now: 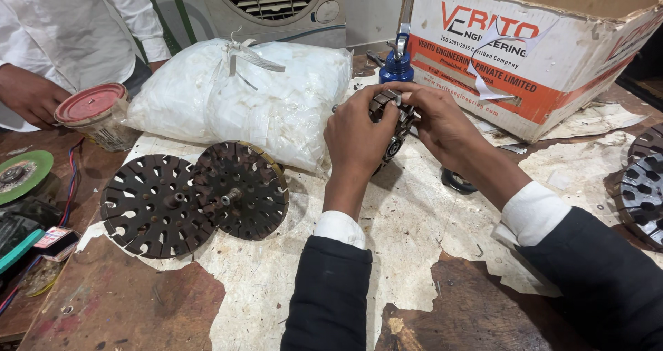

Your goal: The person inserts white insulating strips into the slots of a motor stator, then uses shears to trim the excess material. The person repeats this process for multiple slots around the stator.

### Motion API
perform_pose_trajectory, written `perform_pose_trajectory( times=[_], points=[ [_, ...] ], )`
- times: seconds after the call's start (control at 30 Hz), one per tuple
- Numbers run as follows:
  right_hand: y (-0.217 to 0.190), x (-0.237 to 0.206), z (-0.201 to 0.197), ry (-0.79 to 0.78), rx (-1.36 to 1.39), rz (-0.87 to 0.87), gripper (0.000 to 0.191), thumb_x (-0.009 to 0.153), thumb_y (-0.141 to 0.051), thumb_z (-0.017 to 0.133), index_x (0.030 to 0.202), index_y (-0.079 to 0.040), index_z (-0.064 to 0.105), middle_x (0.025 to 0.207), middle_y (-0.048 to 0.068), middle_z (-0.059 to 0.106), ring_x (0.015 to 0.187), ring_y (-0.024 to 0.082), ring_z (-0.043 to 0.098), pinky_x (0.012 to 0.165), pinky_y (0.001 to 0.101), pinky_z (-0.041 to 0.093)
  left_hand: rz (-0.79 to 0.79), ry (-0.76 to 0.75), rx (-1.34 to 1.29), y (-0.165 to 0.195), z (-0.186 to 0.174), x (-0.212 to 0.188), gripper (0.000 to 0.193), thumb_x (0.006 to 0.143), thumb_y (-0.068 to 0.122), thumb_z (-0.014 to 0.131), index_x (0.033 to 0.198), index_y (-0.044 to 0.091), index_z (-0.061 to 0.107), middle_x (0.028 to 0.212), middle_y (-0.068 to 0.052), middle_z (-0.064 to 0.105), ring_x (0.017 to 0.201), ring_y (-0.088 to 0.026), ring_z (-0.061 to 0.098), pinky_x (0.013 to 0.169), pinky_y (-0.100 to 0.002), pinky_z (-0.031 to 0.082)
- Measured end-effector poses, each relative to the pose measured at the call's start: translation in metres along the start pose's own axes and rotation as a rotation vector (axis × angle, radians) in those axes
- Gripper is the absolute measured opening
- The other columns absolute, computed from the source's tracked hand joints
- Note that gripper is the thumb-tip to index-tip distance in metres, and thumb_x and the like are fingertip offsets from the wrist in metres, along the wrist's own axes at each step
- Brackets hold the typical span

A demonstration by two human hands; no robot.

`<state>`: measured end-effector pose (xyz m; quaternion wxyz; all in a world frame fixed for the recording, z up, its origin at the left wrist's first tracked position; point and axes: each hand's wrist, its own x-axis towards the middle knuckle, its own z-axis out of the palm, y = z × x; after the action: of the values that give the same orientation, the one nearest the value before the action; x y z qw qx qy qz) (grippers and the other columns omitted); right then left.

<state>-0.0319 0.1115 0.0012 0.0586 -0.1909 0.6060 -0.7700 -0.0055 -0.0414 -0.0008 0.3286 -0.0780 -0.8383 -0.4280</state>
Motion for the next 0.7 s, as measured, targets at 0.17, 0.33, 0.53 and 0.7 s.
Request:
perform_pose_trajectory(
  times=[0.17, 0.33, 0.53, 0.7],
  points=[
    [-0.003, -0.002, -0.003, -0.004, 0.016, 0.003, 0.037, 0.097, -0.013, 0.056, 0.129, 0.0, 0.068, 0.099, -0.001, 0.063, 0.083, 0.003, 0.054, 0.073, 0.0178, 0.048, 0.029, -0.009, -0.011, -0.001, 0.0, 0.0, 0.033, 0.085, 0.032, 0.069, 0.114, 0.019, 0.076, 0.101, -0.011, 0.078, 0.092, -0.03, 0.075, 0.082, -0.043, 0.056],
    [-0.005, -0.003, -0.004, 0.004, 0.038, 0.021, 0.037, 0.096, -0.009, 0.054, 0.129, 0.0, 0.067, 0.095, -0.001, 0.063, 0.071, -0.002, 0.051, 0.047, 0.0118, 0.039, 0.013, -0.03, -0.007, 0.003, -0.002, 0.0, 0.033, 0.084, 0.032, 0.07, 0.114, 0.019, 0.076, 0.1, -0.011, 0.078, 0.092, -0.03, 0.075, 0.083, -0.043, 0.057],
    [-0.006, -0.004, -0.008, -0.014, 0.045, 0.049, 0.035, 0.094, -0.008, 0.052, 0.124, -0.001, 0.068, 0.09, -0.001, 0.064, 0.05, -0.002, 0.038, 0.032, 0.0125, 0.029, 0.064, -0.023, -0.019, 0.004, -0.003, -0.003, 0.032, 0.085, 0.031, 0.07, 0.113, 0.018, 0.076, 0.103, -0.009, 0.078, 0.093, -0.03, 0.075, 0.083, -0.043, 0.057],
    [0.009, -0.004, -0.002, -0.006, 0.022, -0.16, 0.036, 0.094, 0.002, 0.053, 0.127, 0.003, 0.067, 0.105, 0.002, 0.069, 0.079, 0.001, 0.058, 0.066, 0.0161, 0.048, 0.038, -0.081, -0.001, 0.008, 0.002, -0.001, 0.03, 0.086, 0.032, 0.067, 0.112, 0.019, 0.075, 0.102, -0.006, 0.078, 0.09, -0.024, 0.078, 0.083, -0.04, 0.058]
  ],
)
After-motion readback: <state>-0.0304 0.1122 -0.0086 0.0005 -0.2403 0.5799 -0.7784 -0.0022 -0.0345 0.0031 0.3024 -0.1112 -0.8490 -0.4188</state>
